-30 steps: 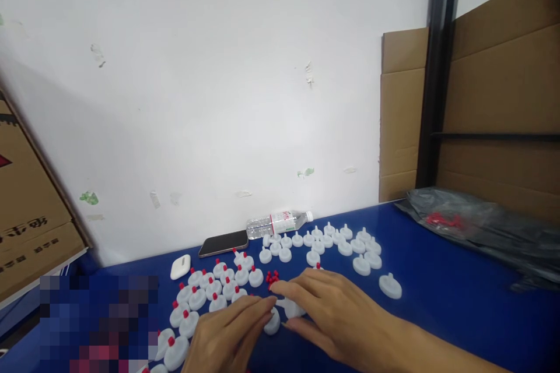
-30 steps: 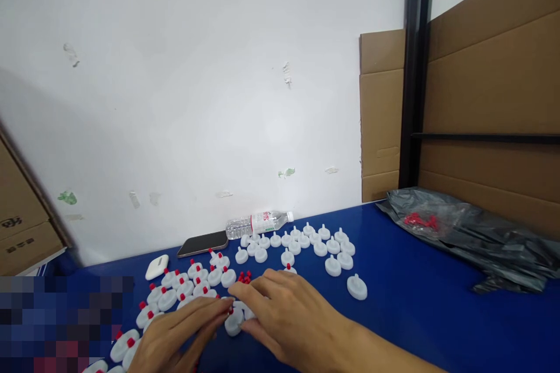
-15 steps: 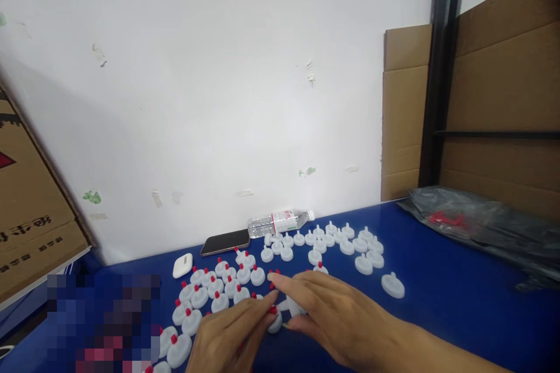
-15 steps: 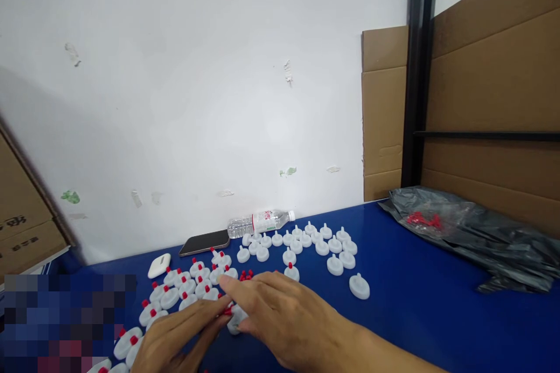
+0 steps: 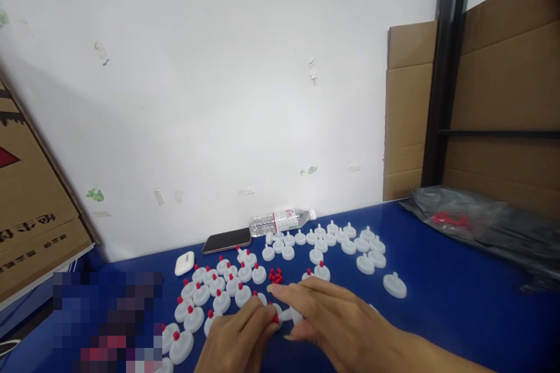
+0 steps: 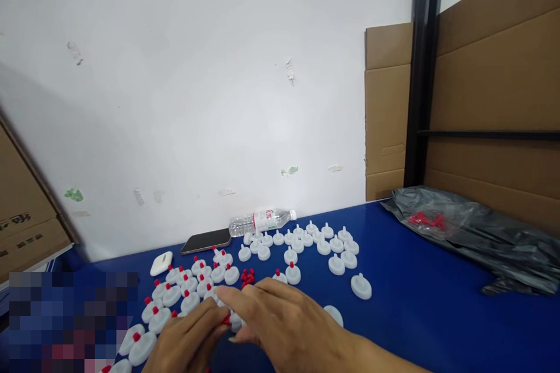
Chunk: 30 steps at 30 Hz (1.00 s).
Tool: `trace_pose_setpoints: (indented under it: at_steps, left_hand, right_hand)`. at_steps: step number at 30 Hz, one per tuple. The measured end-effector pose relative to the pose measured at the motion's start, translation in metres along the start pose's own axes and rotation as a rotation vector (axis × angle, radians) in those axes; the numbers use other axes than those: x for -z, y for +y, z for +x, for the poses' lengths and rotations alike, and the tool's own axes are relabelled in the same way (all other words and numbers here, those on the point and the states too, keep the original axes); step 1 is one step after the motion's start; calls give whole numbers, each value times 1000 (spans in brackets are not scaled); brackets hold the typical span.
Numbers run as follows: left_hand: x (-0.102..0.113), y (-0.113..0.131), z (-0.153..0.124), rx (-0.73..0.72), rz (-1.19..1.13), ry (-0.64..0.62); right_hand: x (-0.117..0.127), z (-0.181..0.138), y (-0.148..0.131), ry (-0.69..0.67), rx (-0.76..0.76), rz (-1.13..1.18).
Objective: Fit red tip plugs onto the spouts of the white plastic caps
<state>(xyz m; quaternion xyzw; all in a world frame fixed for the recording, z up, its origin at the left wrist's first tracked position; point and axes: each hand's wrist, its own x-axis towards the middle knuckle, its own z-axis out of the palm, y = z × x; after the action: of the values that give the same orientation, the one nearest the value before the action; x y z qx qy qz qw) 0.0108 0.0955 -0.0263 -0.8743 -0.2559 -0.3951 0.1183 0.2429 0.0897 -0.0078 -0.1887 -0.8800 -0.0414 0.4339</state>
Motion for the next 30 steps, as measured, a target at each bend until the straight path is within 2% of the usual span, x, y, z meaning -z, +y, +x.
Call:
trace_pose_setpoints:
  at_steps: [5, 10, 13, 18, 23, 26, 28, 30]
  left_hand:
    - [0, 5, 2, 103, -131, -75]
    - [-2, 12, 3, 237, -231, -106]
    - [1, 9, 8, 264, -251, -165]
    - [18, -7, 21, 122, -158, -237]
    - [36, -14, 17, -41, 13, -341]
    - [31, -10, 8, -119, 116, -440]
    - [20, -8, -1, -174, 166, -530]
    - [6, -9, -9, -265, 207, -545]
  right_hand:
    - [0, -1, 2, -52, 47, -2]
    - [-4, -2, 5, -46, 42, 63]
    - [-4, -1, 9, -46, 28, 67]
    - [8, -3, 27, -109, 27, -166]
    - [24, -6, 62, -101, -181, -256]
    - [29, -5, 73, -50, -270, -250]
    - [29, -5, 75, -89, -321, -249]
    - [27, -7, 76, -154, -369, -251]
